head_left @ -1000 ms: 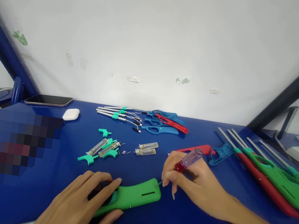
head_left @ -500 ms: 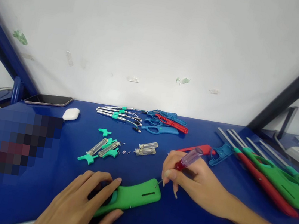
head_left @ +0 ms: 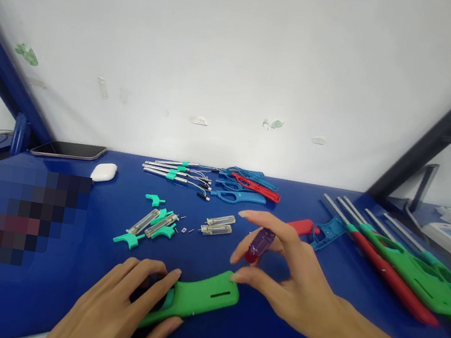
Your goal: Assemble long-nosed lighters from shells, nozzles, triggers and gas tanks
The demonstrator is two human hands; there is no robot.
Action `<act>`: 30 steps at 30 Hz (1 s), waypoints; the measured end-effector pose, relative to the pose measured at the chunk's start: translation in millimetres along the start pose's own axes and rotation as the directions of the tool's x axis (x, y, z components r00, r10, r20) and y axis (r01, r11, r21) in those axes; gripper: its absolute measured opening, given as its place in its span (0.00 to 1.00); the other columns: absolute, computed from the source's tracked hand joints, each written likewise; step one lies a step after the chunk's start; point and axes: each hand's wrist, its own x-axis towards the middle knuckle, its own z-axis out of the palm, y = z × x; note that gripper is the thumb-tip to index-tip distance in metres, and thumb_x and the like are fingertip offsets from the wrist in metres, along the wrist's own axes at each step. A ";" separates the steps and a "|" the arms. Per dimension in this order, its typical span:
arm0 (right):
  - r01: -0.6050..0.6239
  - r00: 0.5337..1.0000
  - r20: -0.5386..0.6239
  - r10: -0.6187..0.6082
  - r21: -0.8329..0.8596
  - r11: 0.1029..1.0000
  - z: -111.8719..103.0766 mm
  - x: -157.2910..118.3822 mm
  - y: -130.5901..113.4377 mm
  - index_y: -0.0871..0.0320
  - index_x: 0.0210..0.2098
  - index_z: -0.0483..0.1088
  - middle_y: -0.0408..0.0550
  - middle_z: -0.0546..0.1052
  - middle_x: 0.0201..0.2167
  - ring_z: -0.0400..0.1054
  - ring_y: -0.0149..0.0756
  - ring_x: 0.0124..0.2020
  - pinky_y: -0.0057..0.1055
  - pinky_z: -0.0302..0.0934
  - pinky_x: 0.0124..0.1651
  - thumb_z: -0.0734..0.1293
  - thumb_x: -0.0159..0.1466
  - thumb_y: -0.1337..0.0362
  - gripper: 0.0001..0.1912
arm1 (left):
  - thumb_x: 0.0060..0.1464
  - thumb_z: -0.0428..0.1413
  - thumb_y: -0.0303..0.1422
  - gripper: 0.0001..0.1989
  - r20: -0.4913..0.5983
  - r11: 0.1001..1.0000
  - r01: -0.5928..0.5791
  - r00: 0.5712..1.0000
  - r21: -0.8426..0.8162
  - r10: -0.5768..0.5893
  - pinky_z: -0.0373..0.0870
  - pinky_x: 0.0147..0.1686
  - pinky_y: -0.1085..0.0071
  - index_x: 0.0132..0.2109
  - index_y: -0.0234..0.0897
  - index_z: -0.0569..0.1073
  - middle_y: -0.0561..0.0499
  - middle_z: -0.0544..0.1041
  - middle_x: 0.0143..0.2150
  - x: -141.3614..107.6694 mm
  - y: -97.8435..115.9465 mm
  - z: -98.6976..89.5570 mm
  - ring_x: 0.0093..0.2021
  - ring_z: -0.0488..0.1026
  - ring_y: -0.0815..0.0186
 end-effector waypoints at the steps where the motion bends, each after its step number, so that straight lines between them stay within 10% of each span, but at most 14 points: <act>1: 0.027 1.000 0.002 -0.027 0.012 1.000 -1.7 1.2 -2.8 0.34 0.72 0.54 0.43 0.81 0.46 0.77 0.40 0.45 0.39 0.72 0.49 0.67 0.74 0.55 0.31 | 0.72 0.50 0.51 0.21 0.004 1.000 0.003 1.000 -0.007 -0.003 0.85 0.39 0.67 0.57 0.45 0.79 0.50 0.84 0.47 0.8 0.3 -0.6 0.42 0.85 0.60; 4: 0.040 0.999 -0.036 -0.038 0.073 0.997 -2.8 3.8 -10.0 0.34 0.72 0.56 0.42 0.78 0.58 0.74 0.36 0.56 0.37 0.70 0.57 0.59 0.79 0.62 0.25 | 0.72 0.49 0.50 0.21 0.002 1.000 0.006 1.000 -0.015 -0.006 0.85 0.40 0.65 0.57 0.45 0.78 0.50 0.84 0.47 2.5 1.7 -1.9 0.41 0.84 0.60; 10: 0.146 0.976 -0.184 -0.114 0.172 0.974 3.6 7.0 -12.8 0.38 0.61 0.71 0.41 0.80 0.44 0.75 0.34 0.42 0.34 0.72 0.48 0.70 0.71 0.70 0.24 | 0.73 0.48 0.50 0.21 -0.016 1.000 -0.002 1.000 0.013 0.002 0.85 0.40 0.65 0.56 0.44 0.78 0.50 0.84 0.46 3.4 3.6 -1.6 0.41 0.84 0.59; 25: 0.194 0.980 -0.069 -0.186 0.126 0.973 -2.7 14.4 -17.0 0.44 0.66 0.70 0.45 0.76 0.50 0.73 0.29 0.46 0.27 0.71 0.47 0.59 0.76 0.73 0.25 | 0.72 0.49 0.50 0.21 0.001 1.000 -0.001 1.000 -0.021 0.001 0.84 0.41 0.66 0.57 0.44 0.77 0.50 0.84 0.46 2.0 1.8 0.3 0.41 0.84 0.60; 30: 0.261 0.952 -0.177 -0.251 0.036 0.965 -0.4 11.6 -13.1 0.44 0.59 0.76 0.43 0.71 0.46 0.71 0.28 0.42 0.25 0.70 0.44 0.71 0.71 0.68 0.19 | 0.73 0.49 0.49 0.21 0.009 1.000 -0.005 1.000 -0.030 0.005 0.85 0.39 0.66 0.57 0.42 0.77 0.50 0.84 0.46 1.2 2.1 -0.4 0.41 0.84 0.60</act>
